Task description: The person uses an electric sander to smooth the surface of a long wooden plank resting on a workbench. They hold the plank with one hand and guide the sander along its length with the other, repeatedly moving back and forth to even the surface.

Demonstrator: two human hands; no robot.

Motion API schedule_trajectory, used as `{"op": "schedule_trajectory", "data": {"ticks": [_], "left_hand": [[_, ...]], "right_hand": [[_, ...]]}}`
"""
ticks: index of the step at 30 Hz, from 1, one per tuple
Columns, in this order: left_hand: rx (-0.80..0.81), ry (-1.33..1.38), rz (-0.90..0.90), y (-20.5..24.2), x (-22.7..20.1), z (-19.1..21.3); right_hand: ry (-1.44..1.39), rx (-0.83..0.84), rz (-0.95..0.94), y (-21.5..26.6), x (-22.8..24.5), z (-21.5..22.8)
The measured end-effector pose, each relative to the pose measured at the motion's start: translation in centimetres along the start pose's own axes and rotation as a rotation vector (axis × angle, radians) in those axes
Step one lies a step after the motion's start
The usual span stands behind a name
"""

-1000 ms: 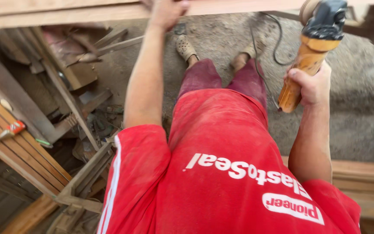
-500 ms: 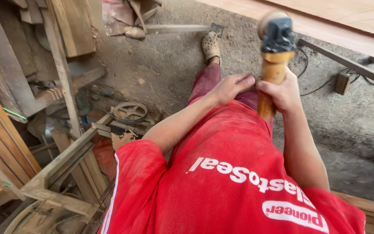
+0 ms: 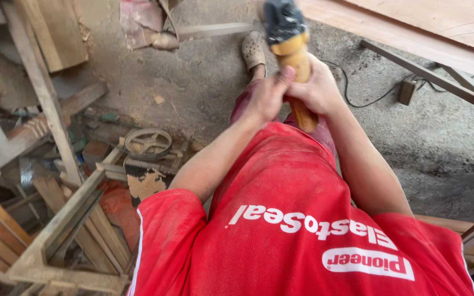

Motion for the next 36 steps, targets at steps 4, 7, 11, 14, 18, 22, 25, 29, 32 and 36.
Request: {"op": "schedule_trajectory", "data": {"ticks": [4,7,11,14,18,22,25,29,32,36], "left_hand": [[0.127,-0.362,0.089,-1.1,2.5,-5.3],[0.105,-0.439,-0.041,-1.4,2.0,-6.4],[0.098,-0.36,-0.004,-0.4,0.4,-3.1],[0.034,-0.262,-0.081,0.2,-1.5,1.3],[-0.098,-0.238,0.025,1.3,-3.3,5.6],[-0.071,-0.045,0.037,0.8,-4.6,5.3],[-0.037,-0.161,0.035,0.3,-4.3,3.3],[0.099,-0.247,0.023,-0.4,-2.3,-1.2],[0.204,-0.371,0.025,-1.4,-0.2,-4.8],[0.307,-0.644,0.148,-2.6,2.7,-9.2]], "right_hand": [[0.034,-0.176,-0.14,4.3,-2.2,4.3],[-0.043,-0.207,-0.07,4.8,-2.4,4.3],[0.029,-0.17,-0.049,2.9,-1.3,1.7],[0.016,-0.028,-0.034,0.1,0.3,-1.1],[0.098,-0.016,-0.026,-2.8,1.9,-4.4],[0.056,-0.04,-0.011,-2.8,3.1,-4.7],[-0.165,-0.026,-0.075,-0.9,2.6,-3.2],[-0.141,-0.169,-0.144,2.7,0.5,0.5],[-0.129,-0.274,-0.133,5.4,-1.7,3.2],[-0.213,-0.423,-0.142,8.5,-4.3,5.6]]}}
Point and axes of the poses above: each hand's wrist, its own y-axis away from the middle knuckle, its own z-axis out of the back of the hand, x = y × z, the point moved 3 cm from there along -y, towards the middle knuckle, and after that the axes turned 6 degrees about -z, right-handed, at the moved point
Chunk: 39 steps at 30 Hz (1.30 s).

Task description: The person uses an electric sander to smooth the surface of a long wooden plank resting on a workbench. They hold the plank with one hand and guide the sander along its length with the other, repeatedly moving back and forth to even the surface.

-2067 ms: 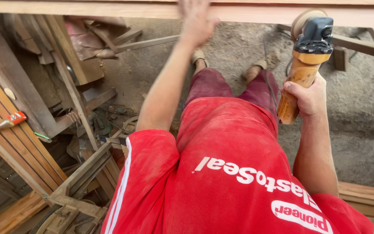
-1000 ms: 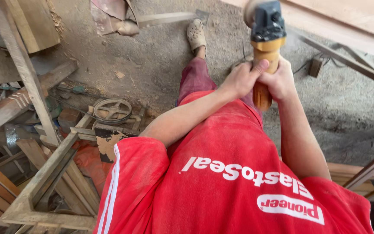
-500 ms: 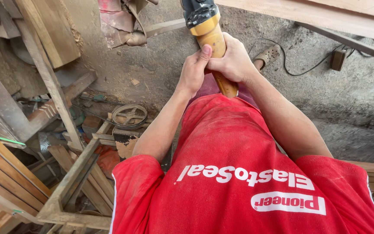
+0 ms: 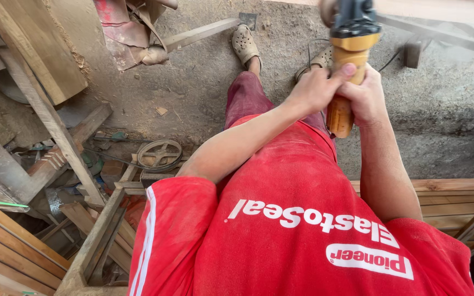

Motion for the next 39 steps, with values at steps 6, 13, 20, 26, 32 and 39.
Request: {"op": "schedule_trajectory", "data": {"ticks": [6,13,20,26,32,39], "left_hand": [[0.004,0.036,-0.033,0.8,0.9,0.9],[-0.232,0.441,-0.095,6.8,3.3,9.3],[-0.151,0.595,-0.086,4.9,2.3,6.5],[-0.059,0.355,-0.106,0.1,-1.1,-2.1],[-0.002,0.105,-0.03,-3.4,-1.8,-8.4],[0.183,-0.096,-0.033,-7.2,-2.9,-14.2]], "right_hand": [[-0.063,0.072,0.082,-0.2,-0.3,-1.6],[0.115,0.328,0.11,-2.9,2.4,-10.0],[0.201,0.225,0.176,-2.7,2.8,-6.3],[0.025,0.123,0.035,-0.4,1.3,3.0],[-0.042,0.019,0.057,0.2,-1.9,10.0],[-0.212,-0.122,0.103,1.2,-5.7,14.6]]}}
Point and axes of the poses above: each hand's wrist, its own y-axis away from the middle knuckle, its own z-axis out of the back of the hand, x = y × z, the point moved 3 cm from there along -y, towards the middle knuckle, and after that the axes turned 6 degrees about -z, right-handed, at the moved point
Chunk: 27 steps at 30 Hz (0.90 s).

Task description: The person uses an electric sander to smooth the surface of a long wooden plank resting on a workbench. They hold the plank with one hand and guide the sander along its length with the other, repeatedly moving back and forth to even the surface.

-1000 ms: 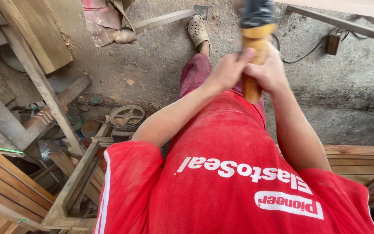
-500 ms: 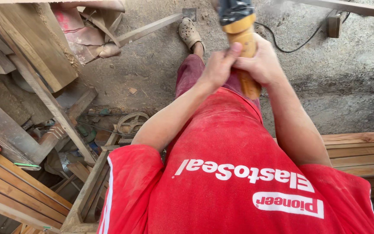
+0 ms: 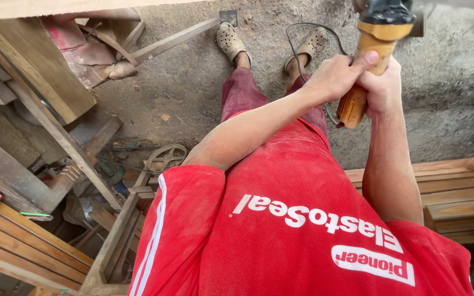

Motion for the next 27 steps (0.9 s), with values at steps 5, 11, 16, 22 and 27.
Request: {"op": "schedule_trajectory", "data": {"ticks": [5,11,16,22,27], "left_hand": [[-0.118,0.106,-0.064,3.5,1.6,3.3],[-0.338,0.436,-0.123,12.0,5.4,11.8],[-0.392,0.776,-0.116,13.2,6.7,13.8],[-0.278,0.727,-0.142,9.7,4.7,9.4],[-0.235,0.677,-0.163,6.8,2.3,6.4]], "right_hand": [[0.081,0.091,0.03,-0.8,0.0,-4.2],[0.325,0.422,0.013,-2.3,2.1,-15.4],[0.396,0.437,-0.003,-2.7,3.4,-19.0],[0.372,0.369,-0.026,-2.0,4.3,-13.8],[0.278,0.304,-0.048,-1.7,4.2,-9.4]]}}
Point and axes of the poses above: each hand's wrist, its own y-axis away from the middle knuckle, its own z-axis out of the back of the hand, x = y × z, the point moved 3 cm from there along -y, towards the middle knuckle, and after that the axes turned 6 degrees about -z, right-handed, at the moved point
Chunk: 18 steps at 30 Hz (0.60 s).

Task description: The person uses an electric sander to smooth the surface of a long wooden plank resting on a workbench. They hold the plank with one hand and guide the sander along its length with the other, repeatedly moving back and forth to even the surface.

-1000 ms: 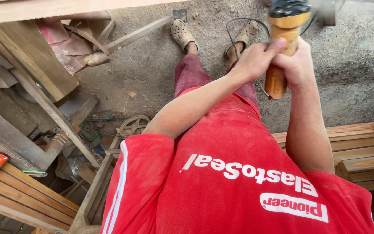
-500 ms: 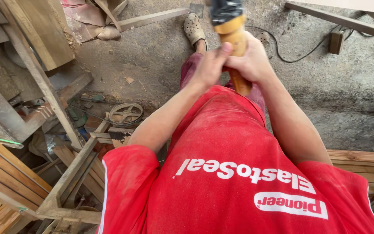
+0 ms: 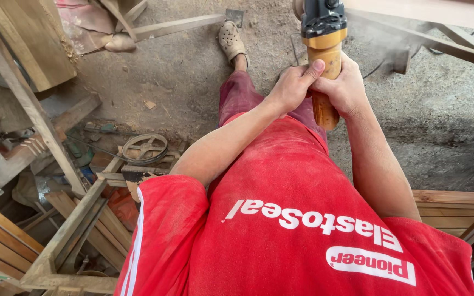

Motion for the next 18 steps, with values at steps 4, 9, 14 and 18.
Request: {"op": "schedule_trajectory", "data": {"ticks": [4,9,14,18], "left_hand": [[0.023,-0.134,0.051,-0.8,1.7,-2.9],[0.104,-0.363,0.047,-3.3,4.3,-6.8],[0.168,-0.546,0.091,-6.0,6.7,-11.3],[0.177,-0.637,0.17,-5.9,7.3,-11.7]], "right_hand": [[-0.067,-0.052,-0.009,1.6,-1.8,3.0],[-0.109,-0.133,0.029,3.1,-4.7,7.7],[-0.183,-0.241,0.032,5.1,-8.0,11.7],[-0.183,-0.249,0.014,5.4,-8.6,11.6]]}}
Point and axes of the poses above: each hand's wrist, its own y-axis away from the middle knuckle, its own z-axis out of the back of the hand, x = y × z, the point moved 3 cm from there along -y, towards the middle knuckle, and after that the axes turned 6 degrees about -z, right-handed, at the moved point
